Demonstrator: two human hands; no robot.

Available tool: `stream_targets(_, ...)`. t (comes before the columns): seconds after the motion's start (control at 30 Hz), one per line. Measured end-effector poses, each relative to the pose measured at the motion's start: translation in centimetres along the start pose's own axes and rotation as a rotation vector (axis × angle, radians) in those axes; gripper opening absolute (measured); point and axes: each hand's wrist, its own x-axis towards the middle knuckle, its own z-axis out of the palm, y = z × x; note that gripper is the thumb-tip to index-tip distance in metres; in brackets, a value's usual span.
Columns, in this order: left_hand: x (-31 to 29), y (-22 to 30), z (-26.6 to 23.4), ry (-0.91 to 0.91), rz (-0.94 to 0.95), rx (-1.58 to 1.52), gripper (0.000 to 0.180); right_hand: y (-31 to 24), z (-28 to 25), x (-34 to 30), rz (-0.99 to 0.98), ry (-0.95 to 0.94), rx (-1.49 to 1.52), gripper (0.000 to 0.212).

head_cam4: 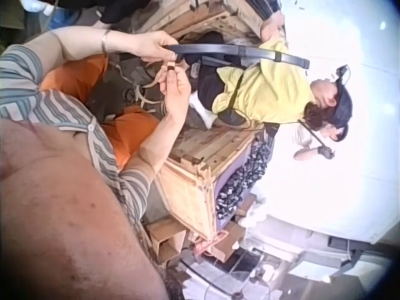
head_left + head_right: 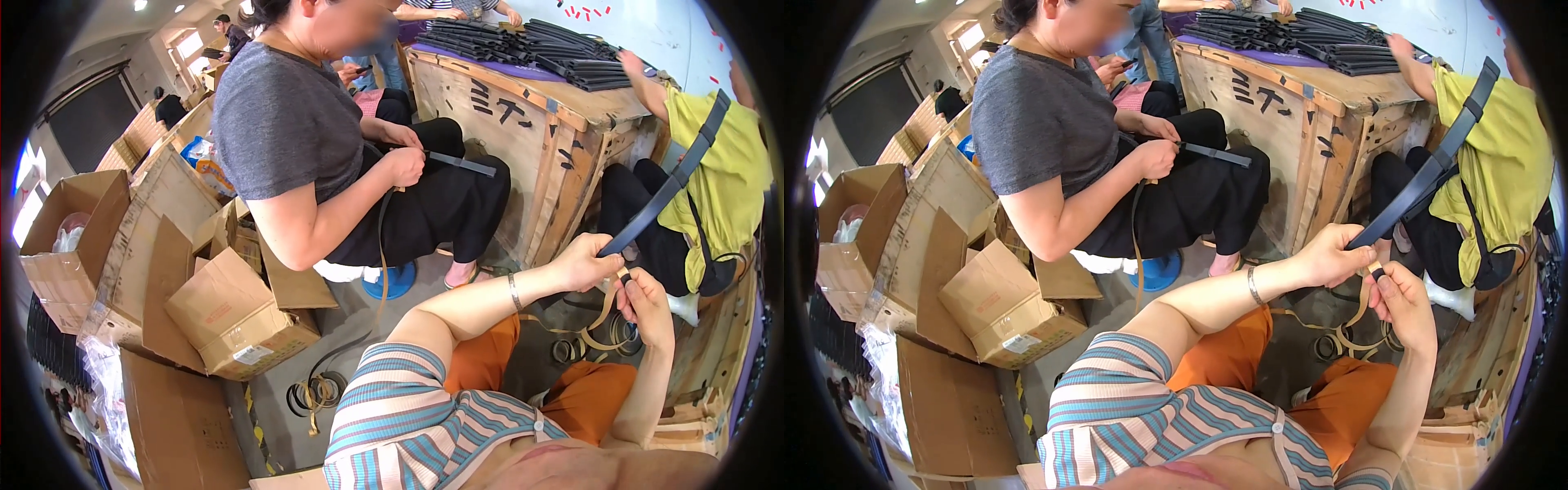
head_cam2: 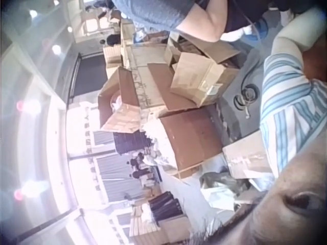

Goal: Applying adhesive strips to black plastic components in a workshop.

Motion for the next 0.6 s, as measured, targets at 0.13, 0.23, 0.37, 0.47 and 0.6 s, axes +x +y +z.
stream_targets(0.13,0.1,0.3,-0.2,0.013,0.025,-0.067,0.014,-0.2,0.1,0.0,0.011,0.012,0.051,0.024)
stream_targets(0.23,0.3,0.3,-0.2,-0.012,0.05,-0.152,0.016,-0.1,0.2,0.2,0.024,0.018,0.075,0.025)
stream_targets(0.37,0.3,-0.1,-0.5,-0.09,-0.018,-0.223,0.017,0.2,0.3,0.3,0.042,0.042,0.073,0.025)
stream_targets(0.47,0.5,-0.3,-0.8,-0.107,-0.042,-0.212,0.017,0.3,-0.1,0.2,0.057,0.045,0.06,0.024)
stream_targets(0.6,0.6,-0.3,-0.9,-0.099,-0.037,-0.207,0.018,0.3,-0.7,0.1,0.072,0.013,0.084,0.022)
